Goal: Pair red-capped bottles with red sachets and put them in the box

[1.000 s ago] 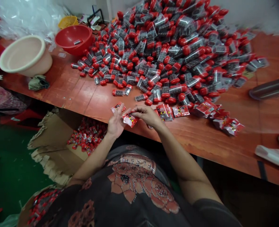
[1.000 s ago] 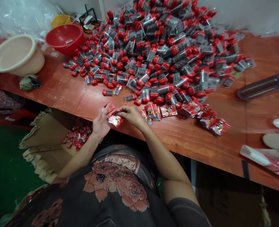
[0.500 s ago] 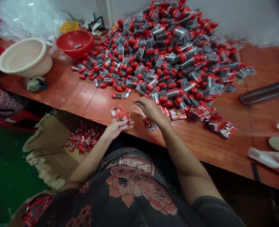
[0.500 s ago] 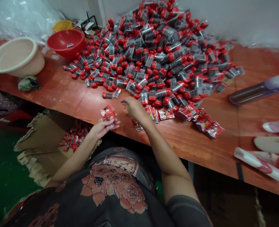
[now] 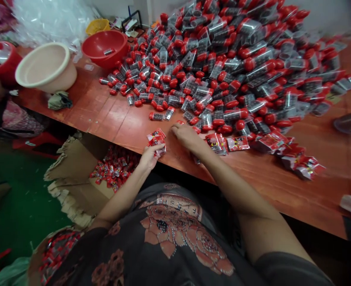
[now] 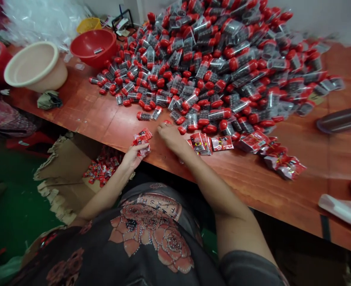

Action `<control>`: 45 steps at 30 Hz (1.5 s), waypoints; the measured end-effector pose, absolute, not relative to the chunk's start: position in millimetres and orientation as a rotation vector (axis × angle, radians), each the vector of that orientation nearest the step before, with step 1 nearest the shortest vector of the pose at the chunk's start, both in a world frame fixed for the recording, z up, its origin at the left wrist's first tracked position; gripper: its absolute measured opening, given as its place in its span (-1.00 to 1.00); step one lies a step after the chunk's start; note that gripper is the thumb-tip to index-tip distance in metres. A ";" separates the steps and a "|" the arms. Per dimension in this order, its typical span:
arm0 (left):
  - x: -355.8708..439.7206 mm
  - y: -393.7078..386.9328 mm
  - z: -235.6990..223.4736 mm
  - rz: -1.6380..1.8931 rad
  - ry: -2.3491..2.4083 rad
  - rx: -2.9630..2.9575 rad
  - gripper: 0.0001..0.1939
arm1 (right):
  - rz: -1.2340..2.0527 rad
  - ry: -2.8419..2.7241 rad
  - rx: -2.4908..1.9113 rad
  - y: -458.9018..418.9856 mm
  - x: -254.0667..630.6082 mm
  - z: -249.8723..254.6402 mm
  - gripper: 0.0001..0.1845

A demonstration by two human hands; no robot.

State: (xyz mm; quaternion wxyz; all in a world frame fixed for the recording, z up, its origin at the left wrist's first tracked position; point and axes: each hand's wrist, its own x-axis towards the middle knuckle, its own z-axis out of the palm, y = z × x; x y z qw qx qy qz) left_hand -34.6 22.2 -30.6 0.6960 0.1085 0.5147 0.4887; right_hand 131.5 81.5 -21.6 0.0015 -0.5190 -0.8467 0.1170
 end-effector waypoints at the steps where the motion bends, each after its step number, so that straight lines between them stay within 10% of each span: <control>1: -36.4 23.0 -31.1 1.087 1.140 0.225 -0.82 | 0.371 -2.675 -1.572 78.8 131.2 -24.1 -0.69; 20: -31.8 28.6 -23.8 1.067 1.228 0.035 -0.89 | 0.399 -1.981 -1.991 64.9 106.0 -49.6 -0.63; 31: -27.0 30.6 -20.7 1.154 1.120 -0.083 -0.88 | 1.061 -1.329 -1.399 -24.0 119.5 -40.3 -0.68; 45: -6.5 19.3 -11.8 1.122 1.109 -0.007 -0.91 | 0.961 -1.172 -1.449 -37.0 116.2 -36.1 -0.65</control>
